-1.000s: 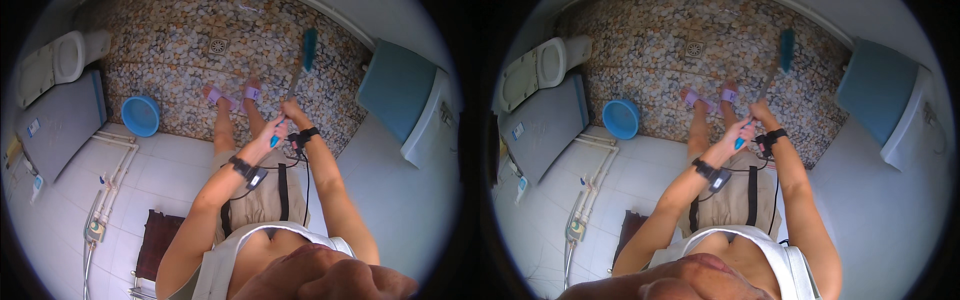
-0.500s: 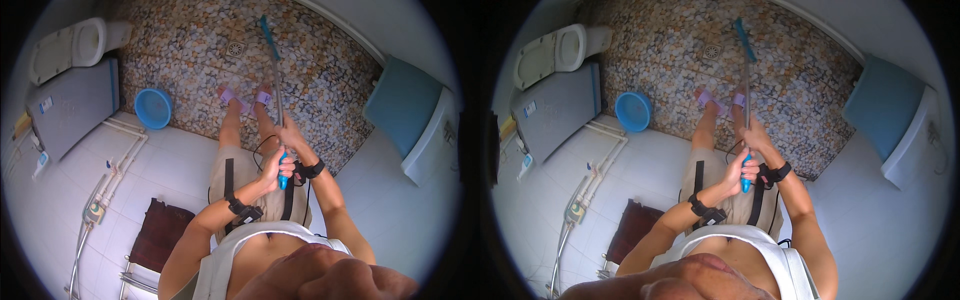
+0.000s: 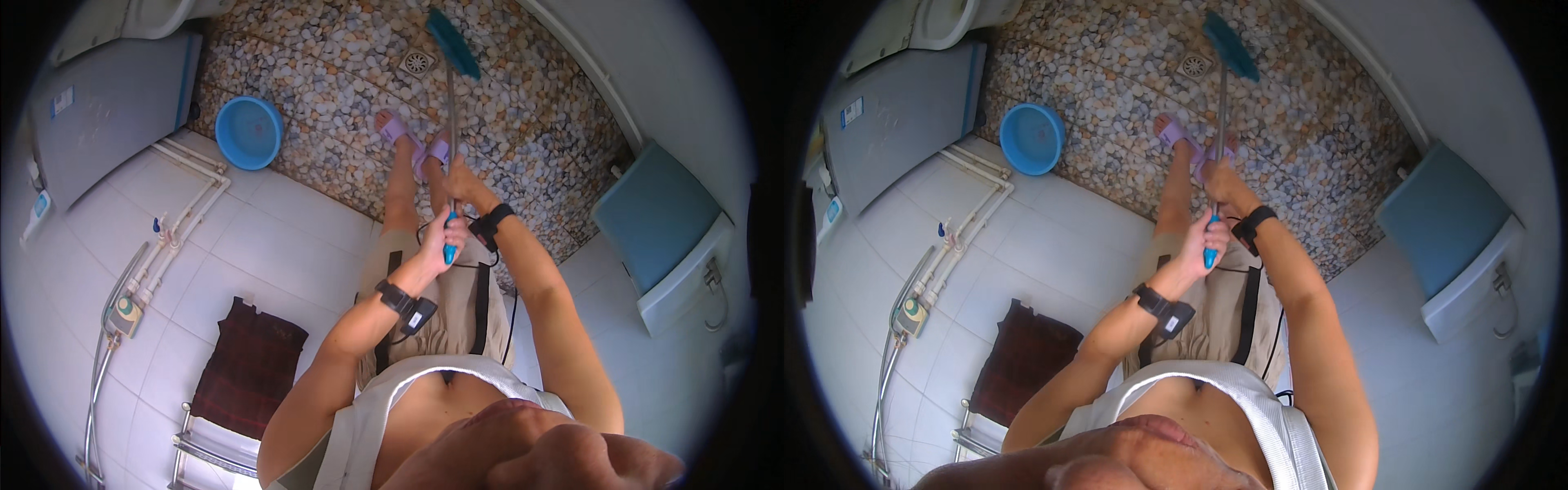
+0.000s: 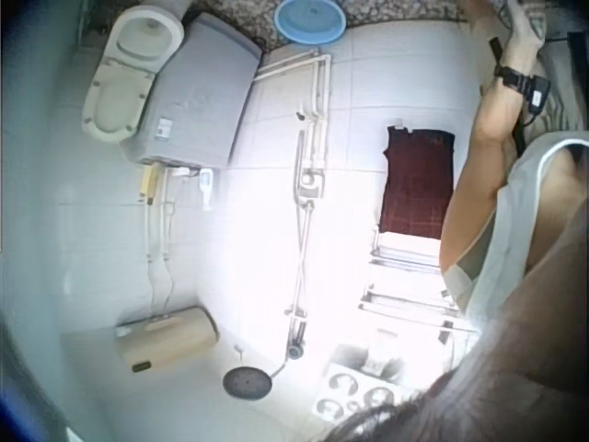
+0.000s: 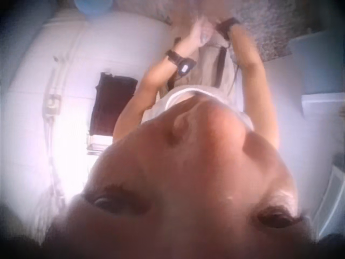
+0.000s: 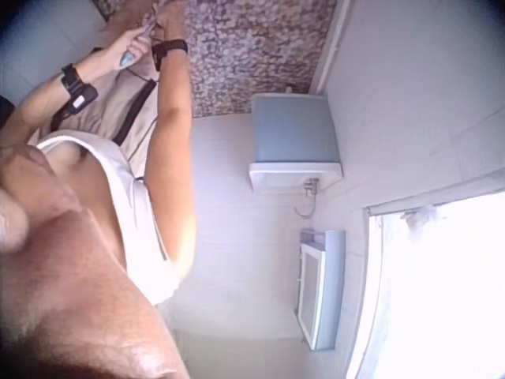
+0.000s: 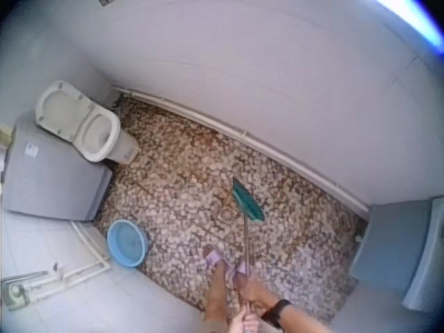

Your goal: The person sweeps the tiled floor using a broom and moves a bucket and a mat aside by hand.

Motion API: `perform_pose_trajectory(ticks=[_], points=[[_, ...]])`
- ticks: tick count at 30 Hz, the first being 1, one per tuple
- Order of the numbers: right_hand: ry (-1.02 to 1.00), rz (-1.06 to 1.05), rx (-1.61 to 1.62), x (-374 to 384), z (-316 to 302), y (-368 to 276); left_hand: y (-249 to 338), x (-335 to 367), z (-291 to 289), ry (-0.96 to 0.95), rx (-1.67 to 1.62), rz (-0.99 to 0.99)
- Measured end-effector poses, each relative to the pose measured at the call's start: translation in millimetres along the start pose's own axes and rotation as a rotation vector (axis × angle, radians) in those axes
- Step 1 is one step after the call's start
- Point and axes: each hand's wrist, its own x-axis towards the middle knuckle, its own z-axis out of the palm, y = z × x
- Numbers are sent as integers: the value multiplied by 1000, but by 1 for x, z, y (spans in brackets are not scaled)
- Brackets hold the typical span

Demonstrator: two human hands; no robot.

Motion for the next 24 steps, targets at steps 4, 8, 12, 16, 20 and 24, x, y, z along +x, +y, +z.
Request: perform_pose_trajectory(ticks=[4,8,12,16,20,24], points=[[199,76,337,-29,38,-3,-22,-44,8,64,61,-7],[179,67,706,-88,6,-48,-47,-88,61,109,288,-36],[193,199,805,-82,3,-48,-29,-83,60,158,315,-73],[277,223,682,-5,49,-28,28,-73,41,122,96,-72],[224,159,531,20,75,-55,53,-102,34,180,241,21],[114,127,661,-30,49,-111,31,-142,59,111,351,52]])
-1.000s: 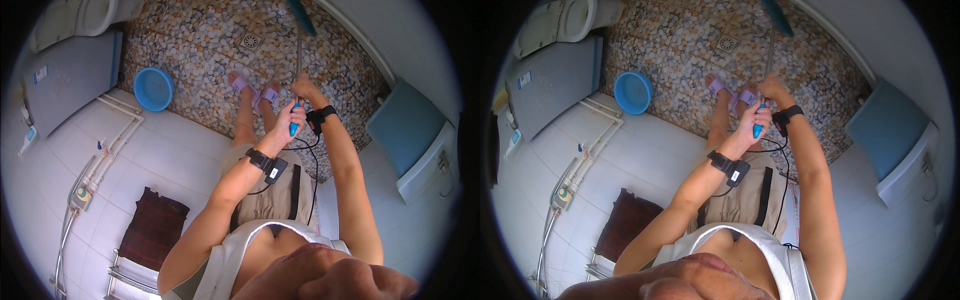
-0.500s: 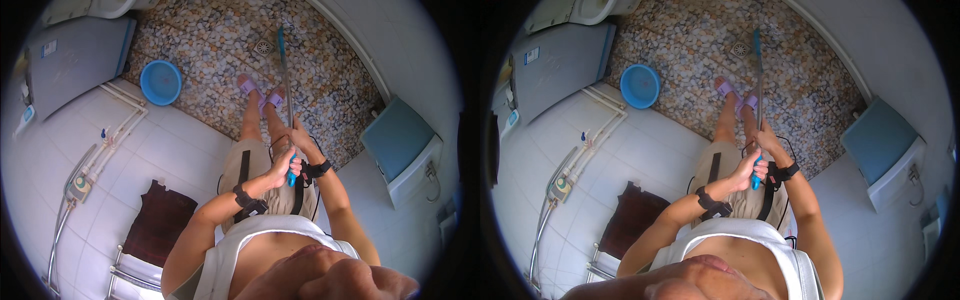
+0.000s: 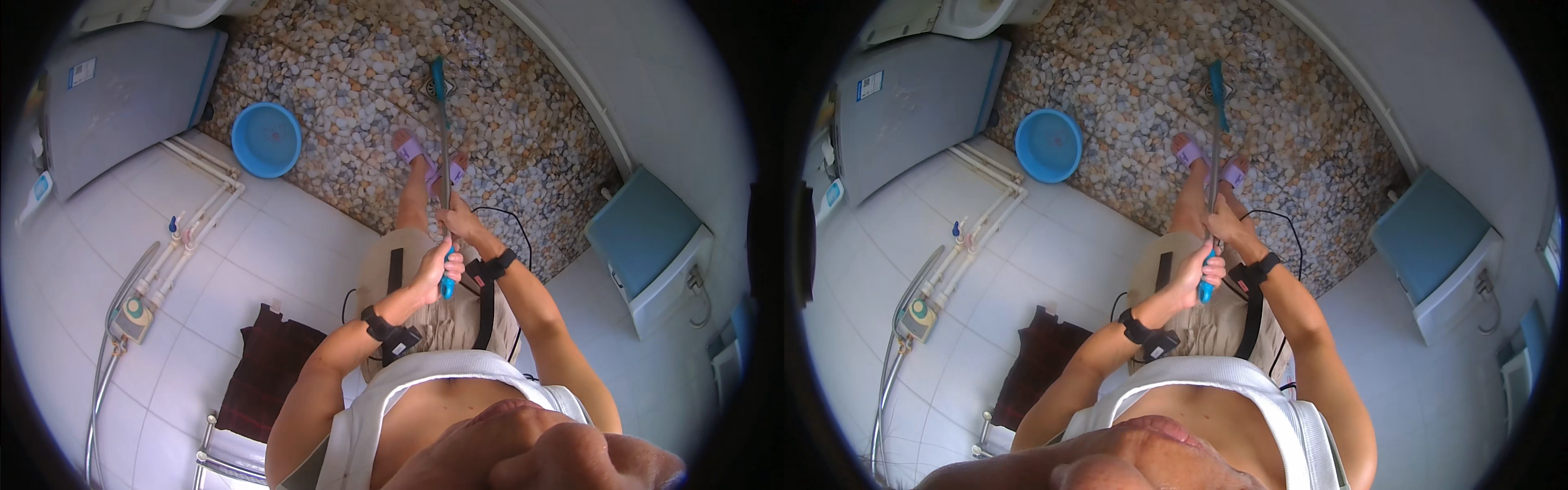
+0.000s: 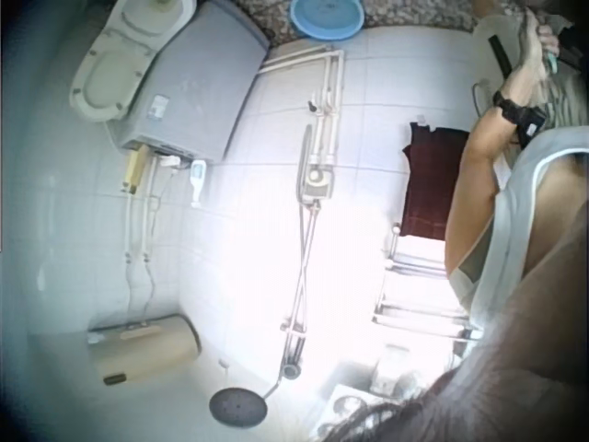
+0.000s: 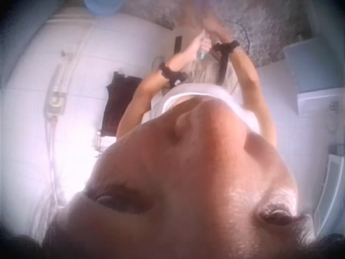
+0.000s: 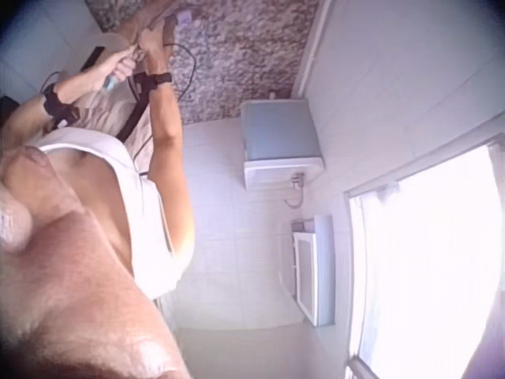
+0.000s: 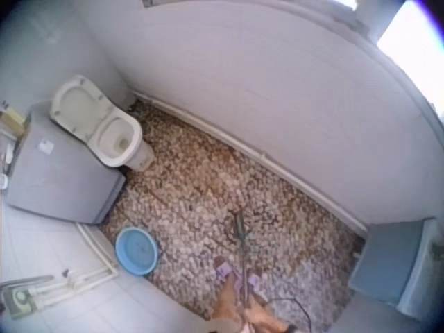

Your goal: The person sweeps the tiled floor using a broom and moves a bucket and a mat aside by hand.

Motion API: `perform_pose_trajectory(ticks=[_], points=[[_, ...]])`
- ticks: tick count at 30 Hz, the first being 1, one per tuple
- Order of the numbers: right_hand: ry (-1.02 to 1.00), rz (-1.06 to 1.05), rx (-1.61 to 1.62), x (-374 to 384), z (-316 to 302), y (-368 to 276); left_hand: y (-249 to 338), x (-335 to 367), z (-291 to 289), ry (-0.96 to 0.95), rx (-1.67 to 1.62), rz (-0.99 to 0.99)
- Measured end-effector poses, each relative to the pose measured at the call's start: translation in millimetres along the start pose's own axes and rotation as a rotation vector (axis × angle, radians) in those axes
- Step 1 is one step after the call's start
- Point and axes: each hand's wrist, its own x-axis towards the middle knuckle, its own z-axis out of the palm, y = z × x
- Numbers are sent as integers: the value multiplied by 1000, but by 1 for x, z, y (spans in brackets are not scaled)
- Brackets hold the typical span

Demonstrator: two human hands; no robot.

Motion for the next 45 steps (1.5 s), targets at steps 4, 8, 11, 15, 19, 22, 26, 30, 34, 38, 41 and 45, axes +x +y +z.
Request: perform_pose_trajectory(ticks=[4,8,11,15,19,22,26,30,34,38,41,45], points=[[-201,-58,209,-21,14,-24,-7,-32,23,105,130,141],[-473,30,548,12,29,-42,6,-11,14,187,253,298],[-318,46,399,42,34,-40,27,33,-7,155,228,358],[-228,21,192,50,1,-2,7,62,-7,124,192,232],[-157,52,107,33,-50,44,-41,89,-8,78,157,119],[-115,-32,130,15,-82,63,-76,102,2,7,81,133],[-279,-124,4,-21,-103,57,-122,87,24,-32,-30,208],[-416,-105,-212,-35,-89,84,-156,72,18,-30,-185,233],[-463,-42,-146,-17,-67,88,-149,91,1,-73,-379,291],[-389,16,-78,4,-89,91,-138,129,11,-122,-421,261],[-295,21,-22,-1,-126,87,-145,145,34,-122,-333,228],[-148,-17,-128,-15,-160,50,-141,148,51,-221,-243,162]])
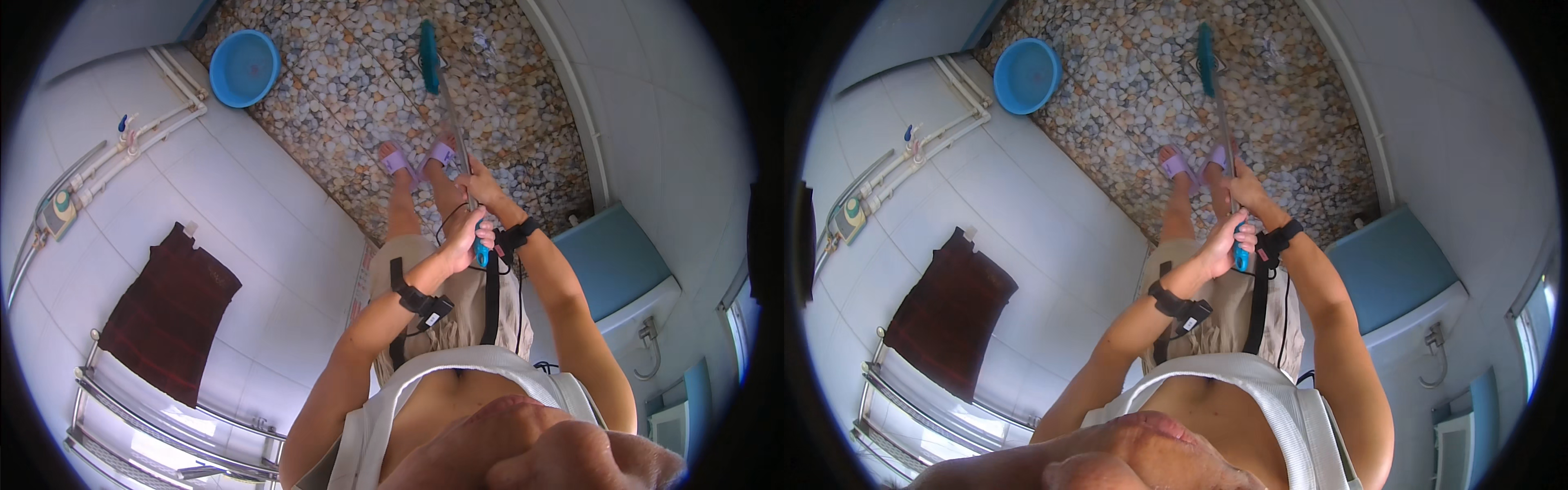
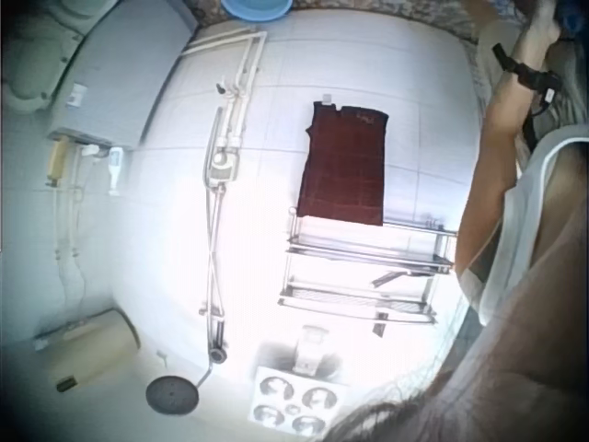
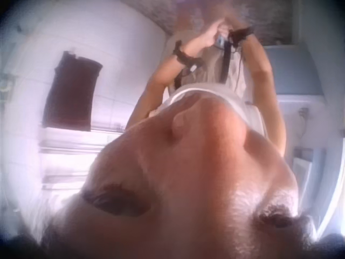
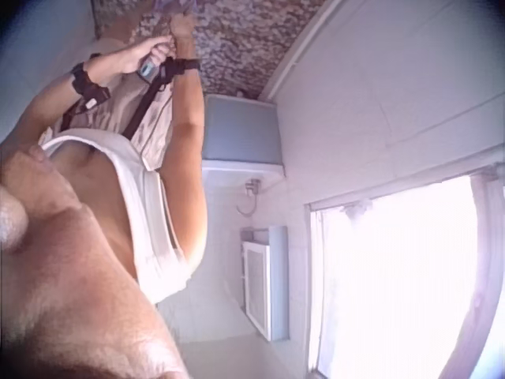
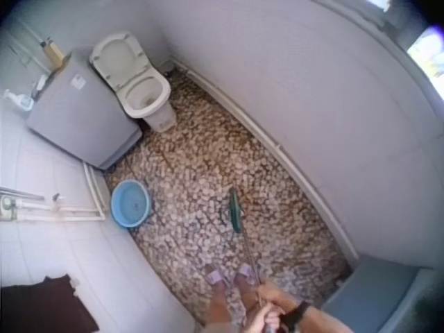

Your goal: The person sweeps the tiled floor using a broom and moves a bucket and a mat aside by hand.

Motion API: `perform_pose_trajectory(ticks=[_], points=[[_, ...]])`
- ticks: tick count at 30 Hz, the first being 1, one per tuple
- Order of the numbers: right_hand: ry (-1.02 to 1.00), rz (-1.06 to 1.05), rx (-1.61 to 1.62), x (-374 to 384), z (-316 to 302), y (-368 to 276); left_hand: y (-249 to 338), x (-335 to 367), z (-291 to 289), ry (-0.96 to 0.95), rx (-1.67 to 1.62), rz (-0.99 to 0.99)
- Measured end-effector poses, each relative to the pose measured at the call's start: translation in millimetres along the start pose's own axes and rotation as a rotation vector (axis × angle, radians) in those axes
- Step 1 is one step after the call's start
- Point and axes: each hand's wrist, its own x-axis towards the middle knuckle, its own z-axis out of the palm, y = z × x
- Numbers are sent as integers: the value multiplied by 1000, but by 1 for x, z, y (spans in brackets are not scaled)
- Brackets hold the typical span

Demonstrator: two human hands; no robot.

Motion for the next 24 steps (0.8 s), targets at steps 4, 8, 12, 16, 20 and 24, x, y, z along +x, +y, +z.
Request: perform_pose_trajectory(ticks=[4,8,12,16,20,24], points=[[90,-71,152,-42,-23,-30,-17,-2,37,-76,73,-93],[211,-140,-78,-51,-66,-39,-30,21,56,-162,85,-146],[355,-224,-549,24,-115,-40,4,98,38,-241,-192,-121],[272,-366,-1157,130,-172,59,24,134,31,-173,-381,-203],[56,-223,-1118,99,-70,63,18,80,-35,-10,-266,-46],[218,-70,-686,42,-15,63,-10,25,-36,183,-97,23]])
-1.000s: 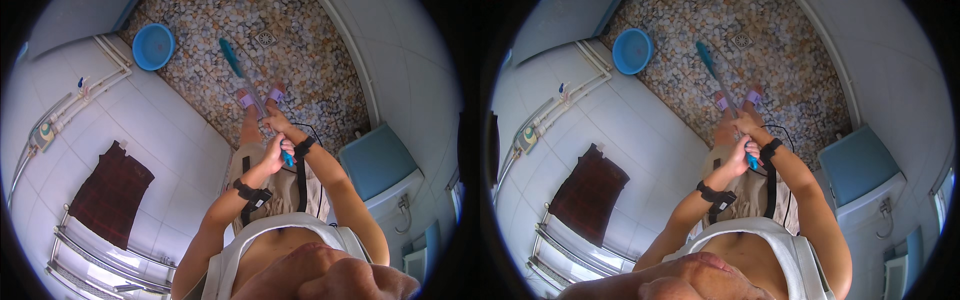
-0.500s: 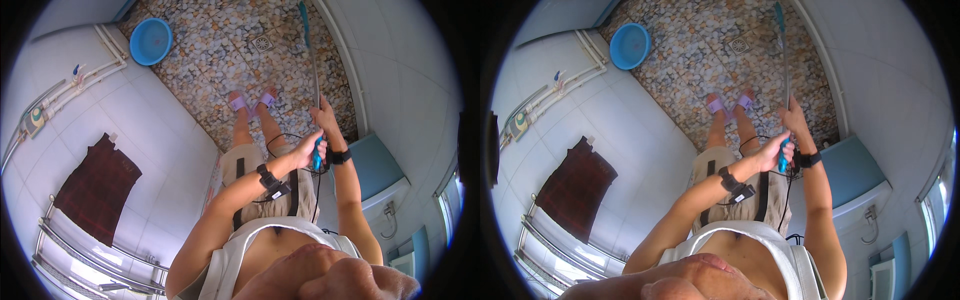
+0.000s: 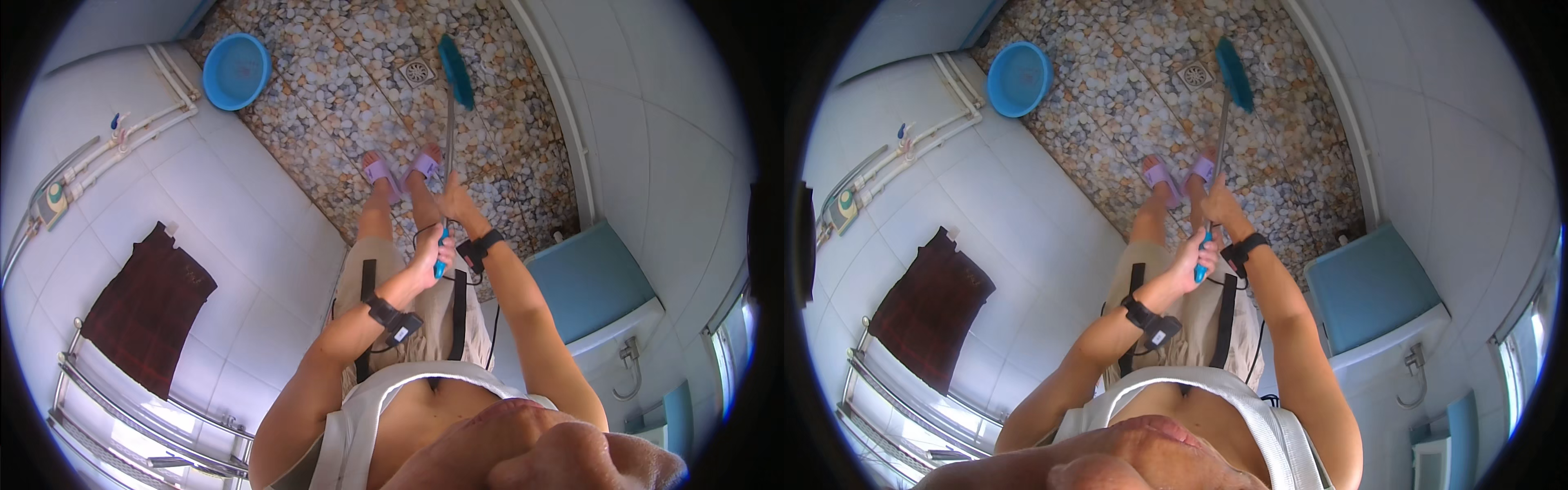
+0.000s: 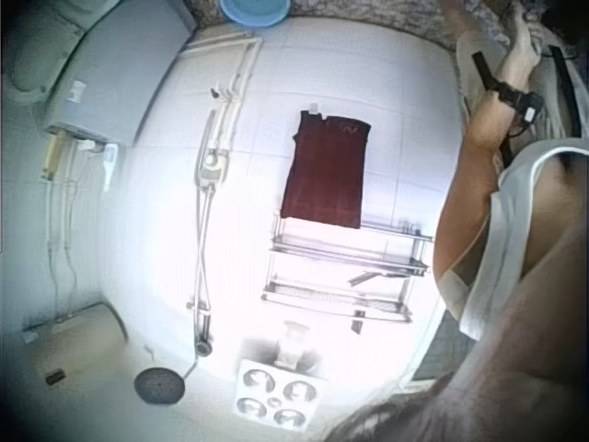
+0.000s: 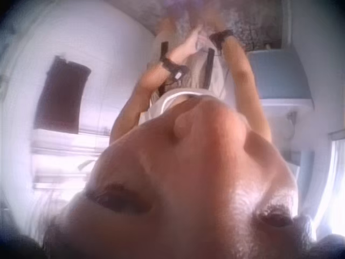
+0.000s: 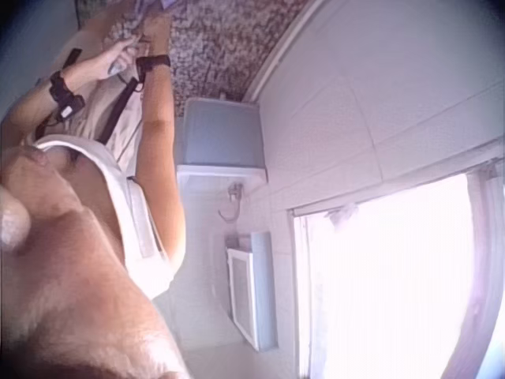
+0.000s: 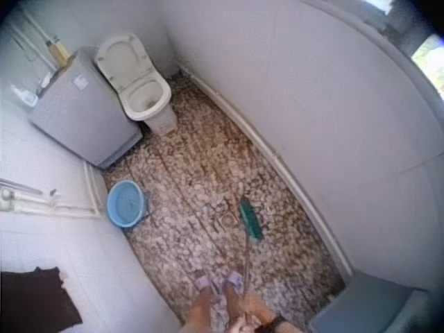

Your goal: The person sweeps the tiled floor using a broom and moves a bucket and a mat aside by hand.

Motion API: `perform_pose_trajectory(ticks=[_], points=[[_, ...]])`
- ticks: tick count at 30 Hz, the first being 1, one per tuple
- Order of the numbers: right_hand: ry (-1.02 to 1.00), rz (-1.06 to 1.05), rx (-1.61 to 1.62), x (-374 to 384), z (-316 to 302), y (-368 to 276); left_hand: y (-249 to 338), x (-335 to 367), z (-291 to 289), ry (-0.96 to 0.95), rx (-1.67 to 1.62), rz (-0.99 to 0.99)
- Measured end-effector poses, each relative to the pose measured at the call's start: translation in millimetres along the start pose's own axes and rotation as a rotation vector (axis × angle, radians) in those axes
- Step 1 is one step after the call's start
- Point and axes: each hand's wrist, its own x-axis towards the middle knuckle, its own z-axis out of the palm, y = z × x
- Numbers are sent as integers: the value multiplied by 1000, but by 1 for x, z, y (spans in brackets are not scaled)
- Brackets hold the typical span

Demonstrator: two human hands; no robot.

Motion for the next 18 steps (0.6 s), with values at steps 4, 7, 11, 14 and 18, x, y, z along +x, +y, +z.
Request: perform_pose_trajectory(ticks=[4,7,11,14,18], points=[[-128,-26,448,-56,-43,-30,-23,-41,32,6,61,-27],[-79,60,775,-97,-53,-19,-53,-59,44,-55,190,-74],[-31,188,862,-124,-50,-18,-52,-62,21,-51,292,-169],[47,204,839,-98,-10,13,-33,-44,-9,-71,217,-170],[43,236,943,-50,38,3,16,-45,-14,-15,305,10]])
